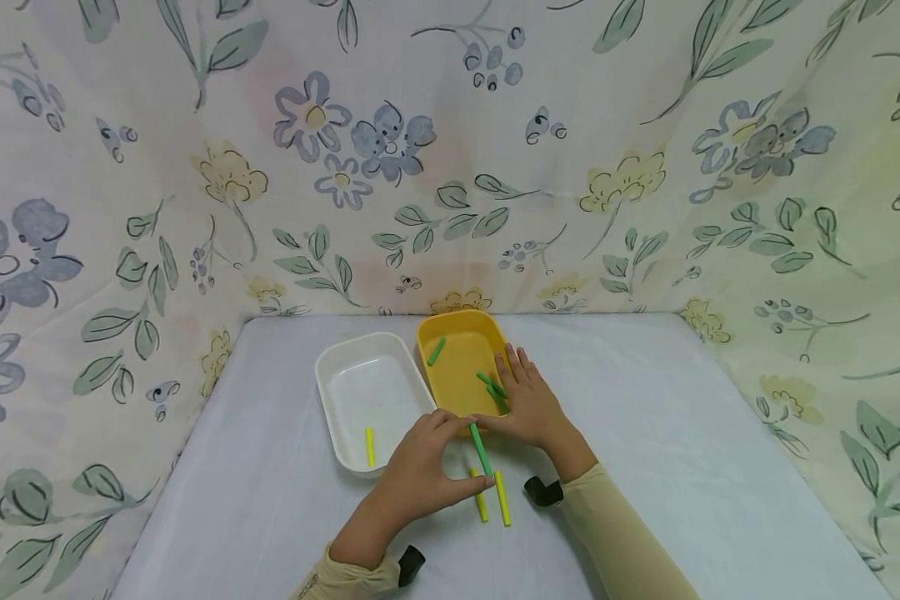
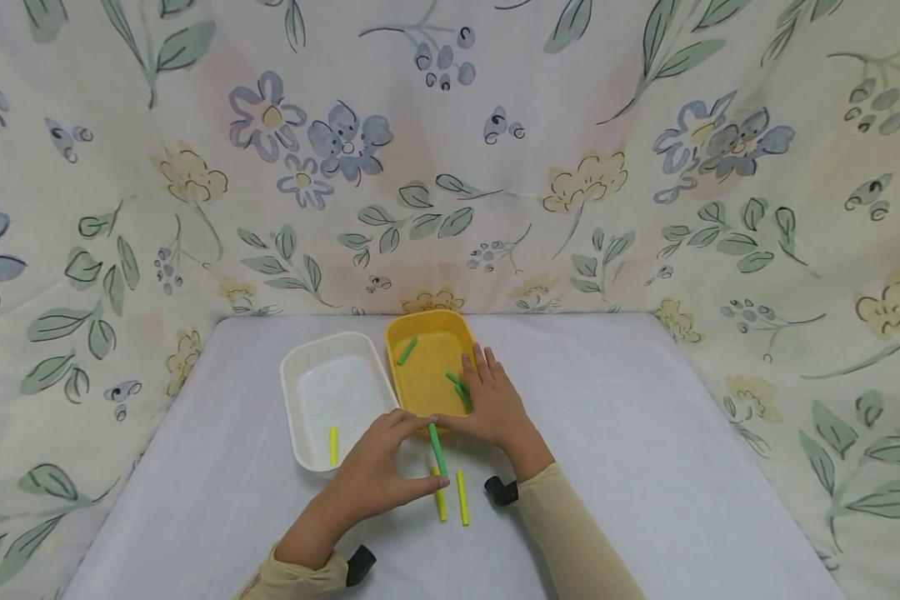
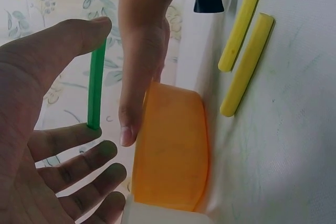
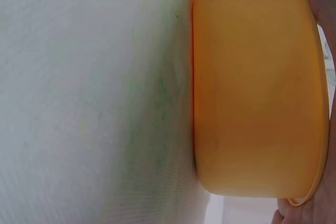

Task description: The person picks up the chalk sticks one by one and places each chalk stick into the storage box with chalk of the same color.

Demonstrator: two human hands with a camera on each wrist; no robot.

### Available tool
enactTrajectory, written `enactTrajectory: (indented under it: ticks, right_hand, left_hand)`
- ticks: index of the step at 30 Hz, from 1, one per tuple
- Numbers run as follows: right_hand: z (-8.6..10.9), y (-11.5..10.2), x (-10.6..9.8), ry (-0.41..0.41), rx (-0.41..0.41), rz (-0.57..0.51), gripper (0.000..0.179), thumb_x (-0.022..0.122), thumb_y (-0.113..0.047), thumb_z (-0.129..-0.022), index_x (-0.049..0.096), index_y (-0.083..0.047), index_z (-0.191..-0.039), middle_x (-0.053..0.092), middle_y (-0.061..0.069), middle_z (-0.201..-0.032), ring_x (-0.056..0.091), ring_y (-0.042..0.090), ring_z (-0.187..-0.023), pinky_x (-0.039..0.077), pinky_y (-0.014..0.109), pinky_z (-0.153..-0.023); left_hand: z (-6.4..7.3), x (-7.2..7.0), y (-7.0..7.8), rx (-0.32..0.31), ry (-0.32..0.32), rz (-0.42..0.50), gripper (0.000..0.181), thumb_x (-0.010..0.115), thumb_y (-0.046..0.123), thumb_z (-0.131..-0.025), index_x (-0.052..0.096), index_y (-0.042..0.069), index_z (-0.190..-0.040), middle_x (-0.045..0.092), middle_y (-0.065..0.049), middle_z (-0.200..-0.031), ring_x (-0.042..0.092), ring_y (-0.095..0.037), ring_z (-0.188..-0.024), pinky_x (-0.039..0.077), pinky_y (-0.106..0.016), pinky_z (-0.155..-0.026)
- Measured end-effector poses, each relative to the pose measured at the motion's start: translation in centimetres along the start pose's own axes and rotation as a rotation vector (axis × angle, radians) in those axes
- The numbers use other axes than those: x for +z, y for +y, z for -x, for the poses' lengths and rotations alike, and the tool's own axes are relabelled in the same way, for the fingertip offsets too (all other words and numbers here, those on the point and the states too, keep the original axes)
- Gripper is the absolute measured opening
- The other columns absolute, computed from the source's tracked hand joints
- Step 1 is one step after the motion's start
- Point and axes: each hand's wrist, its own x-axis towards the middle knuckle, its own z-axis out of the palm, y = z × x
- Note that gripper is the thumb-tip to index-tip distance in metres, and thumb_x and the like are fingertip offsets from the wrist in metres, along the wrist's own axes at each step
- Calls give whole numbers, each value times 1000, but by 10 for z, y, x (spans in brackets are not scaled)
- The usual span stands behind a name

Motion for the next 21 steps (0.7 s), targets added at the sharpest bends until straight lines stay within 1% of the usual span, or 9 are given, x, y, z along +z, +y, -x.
enactTrajectory:
  ticks: [4,6,11,16,21]
  right_hand:
    - [0,0,0,0,-2,-2,120,45,-89,-74,14,-9,-158,4,11,-166,1,31,-154,16,52,-123]
    - [0,0,1,3,-3,-1,120,44,-89,-74,14,-9,-158,4,11,-166,3,31,-154,16,51,-123]
    - [1,-1,1,-10,9,-5,120,43,-90,-74,13,-10,-158,2,10,-167,1,30,-154,14,49,-123]
    - [1,-1,0,-13,10,1,119,43,-90,-74,13,-10,-158,2,9,-167,2,31,-154,14,49,-124]
    - [1,-1,0,-5,9,2,119,44,-90,-74,13,-11,-158,3,10,-166,3,31,-154,15,50,-123]
  left_hand:
    - [0,2,-2,7,8,-7,82,68,74,-72,56,26,-138,55,15,-116,52,-6,-104,50,-34,-90]
    - [0,2,-2,8,11,-6,82,69,73,-72,57,26,-137,55,15,-116,52,-6,-103,50,-34,-90]
    - [-1,4,-5,6,12,-1,80,70,72,-72,58,26,-136,54,16,-114,51,-5,-102,50,-32,-89]
    - [-2,5,-7,14,36,-11,77,72,71,-72,59,27,-134,53,18,-112,50,-3,-99,50,-31,-85]
    - [-3,4,-7,10,39,-4,75,73,69,-72,61,24,-129,53,17,-113,51,-4,-99,51,-31,-86]
